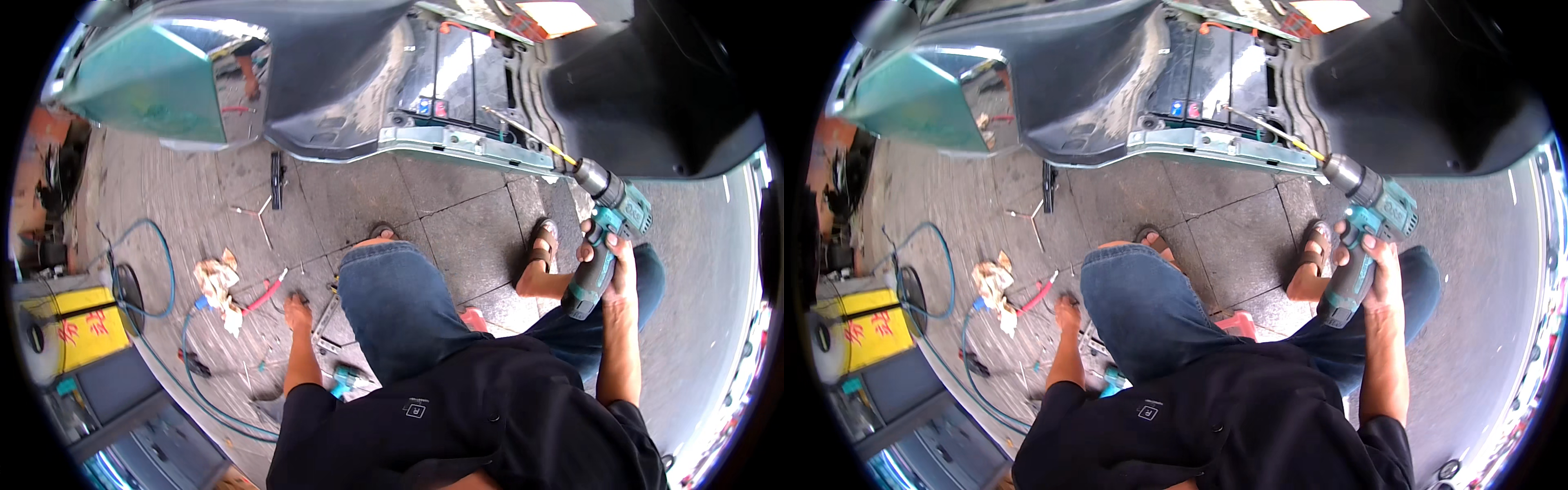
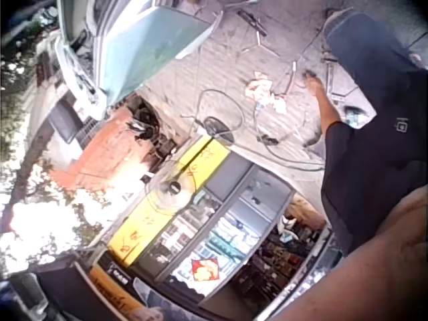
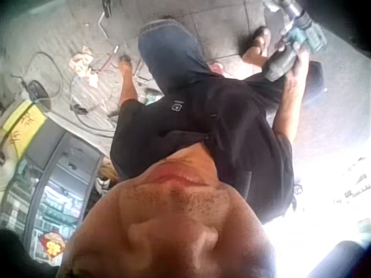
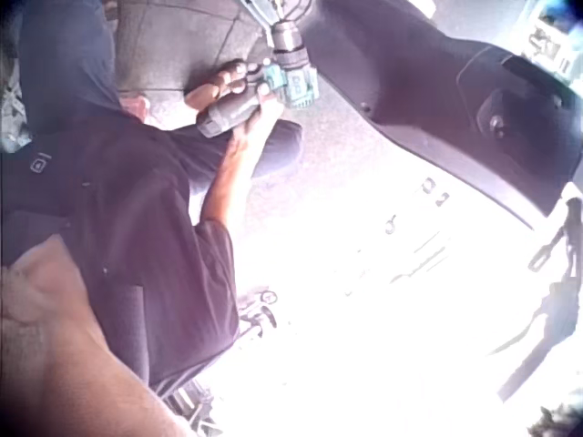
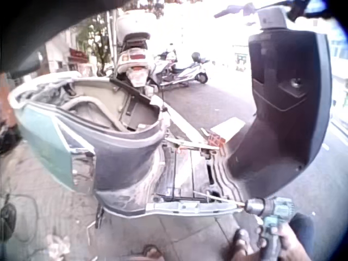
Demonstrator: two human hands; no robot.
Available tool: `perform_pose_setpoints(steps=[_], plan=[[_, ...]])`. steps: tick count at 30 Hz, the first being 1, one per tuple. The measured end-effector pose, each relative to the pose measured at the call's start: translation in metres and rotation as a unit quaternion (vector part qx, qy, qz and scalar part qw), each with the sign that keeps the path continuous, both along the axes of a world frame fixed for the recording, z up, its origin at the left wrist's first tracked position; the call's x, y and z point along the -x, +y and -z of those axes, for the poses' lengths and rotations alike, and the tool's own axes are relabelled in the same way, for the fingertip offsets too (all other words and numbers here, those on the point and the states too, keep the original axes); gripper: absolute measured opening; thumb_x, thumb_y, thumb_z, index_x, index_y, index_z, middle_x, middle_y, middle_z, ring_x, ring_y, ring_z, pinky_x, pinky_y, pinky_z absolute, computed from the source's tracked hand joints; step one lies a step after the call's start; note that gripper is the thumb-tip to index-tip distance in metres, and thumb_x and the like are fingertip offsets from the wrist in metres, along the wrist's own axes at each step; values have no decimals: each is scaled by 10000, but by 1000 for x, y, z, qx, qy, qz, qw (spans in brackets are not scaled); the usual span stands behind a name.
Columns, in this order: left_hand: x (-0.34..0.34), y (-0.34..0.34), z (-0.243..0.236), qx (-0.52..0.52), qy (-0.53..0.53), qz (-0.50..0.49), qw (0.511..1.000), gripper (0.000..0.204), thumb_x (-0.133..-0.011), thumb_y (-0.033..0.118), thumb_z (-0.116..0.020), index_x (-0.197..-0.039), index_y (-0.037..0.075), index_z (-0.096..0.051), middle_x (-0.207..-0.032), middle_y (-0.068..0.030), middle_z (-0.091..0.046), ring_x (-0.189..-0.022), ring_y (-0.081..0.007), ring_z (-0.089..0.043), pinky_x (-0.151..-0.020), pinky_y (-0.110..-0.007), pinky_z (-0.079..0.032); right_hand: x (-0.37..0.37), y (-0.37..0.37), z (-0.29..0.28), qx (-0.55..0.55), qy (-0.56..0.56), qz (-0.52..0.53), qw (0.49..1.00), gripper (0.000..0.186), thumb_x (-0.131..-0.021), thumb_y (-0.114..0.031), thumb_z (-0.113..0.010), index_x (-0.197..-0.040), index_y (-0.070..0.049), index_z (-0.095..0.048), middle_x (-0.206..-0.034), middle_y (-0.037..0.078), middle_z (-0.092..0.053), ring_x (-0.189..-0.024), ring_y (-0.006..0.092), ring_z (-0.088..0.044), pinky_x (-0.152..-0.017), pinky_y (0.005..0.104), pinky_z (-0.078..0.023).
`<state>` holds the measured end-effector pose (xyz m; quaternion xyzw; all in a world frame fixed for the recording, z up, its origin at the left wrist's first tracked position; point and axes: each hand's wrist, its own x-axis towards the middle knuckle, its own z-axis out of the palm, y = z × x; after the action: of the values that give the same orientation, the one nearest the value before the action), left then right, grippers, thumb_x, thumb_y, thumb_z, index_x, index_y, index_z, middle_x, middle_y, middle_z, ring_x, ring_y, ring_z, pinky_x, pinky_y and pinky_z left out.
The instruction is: The person inserts a battery into a scooter compartment, connects the wiring, and secures the terminals by driving screws with a power drill.
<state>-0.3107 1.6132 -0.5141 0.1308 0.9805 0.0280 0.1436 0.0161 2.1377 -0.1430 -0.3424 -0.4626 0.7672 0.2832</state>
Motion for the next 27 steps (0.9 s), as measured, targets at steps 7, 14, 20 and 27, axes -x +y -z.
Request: perform_pose_setpoints(steps=[7, 14, 20, 27], plan=[[0, 7, 0, 45, -12, 1, 999, 291, -814, 115, -634, -1094, 73, -567, -1183, -182, -541, -1173, -366, -496, -946, -461, -464, -40, -3, -7, 5, 34, 45, 998, 472, -819, -191, -665, -1205, 31, -512, -1039, 170, -649, -673, 205, -616, -586, 292, -532], [31, -67, 66, -199, -78, -233, 949, 616, -789, 329, -741, -1306, 100, -497, -1143, -185, -656, -1043, -374, -631, -906, -458, -483, -82, -2, -7, -11, 29, 64, 997, 475, -826, -195, -663, -1218, 21, -503, -1032, 167, -652, -669, 195, -607, -623, 298, -528], [11, 2, 46, 14, -76, -160, 984, 576, -857, 415, -628, -1328, 112, -493, -1302, -167, -566, -1188, -340, -555, -942, -454, -478, -79, -12, -11, -11, 25, 80, 996, 468, -831, -187, -667, -1217, 22, -505, -1026, 167, -653, -685, 191, -617, -638, 286, -533], [1, 32, 31, 39, -39, -8, 998, 547, -933, 457, -470, -1284, 42, -534, -1346, -147, -532, -1220, -289, -535, -984, -405, -463, -87, -21, -16, -46, -30, 78, 995, 486, -842, -221, -661, -1229, 23, -494, -1049, 161, -633, -665, 169, -598, -633, 297, -516]])
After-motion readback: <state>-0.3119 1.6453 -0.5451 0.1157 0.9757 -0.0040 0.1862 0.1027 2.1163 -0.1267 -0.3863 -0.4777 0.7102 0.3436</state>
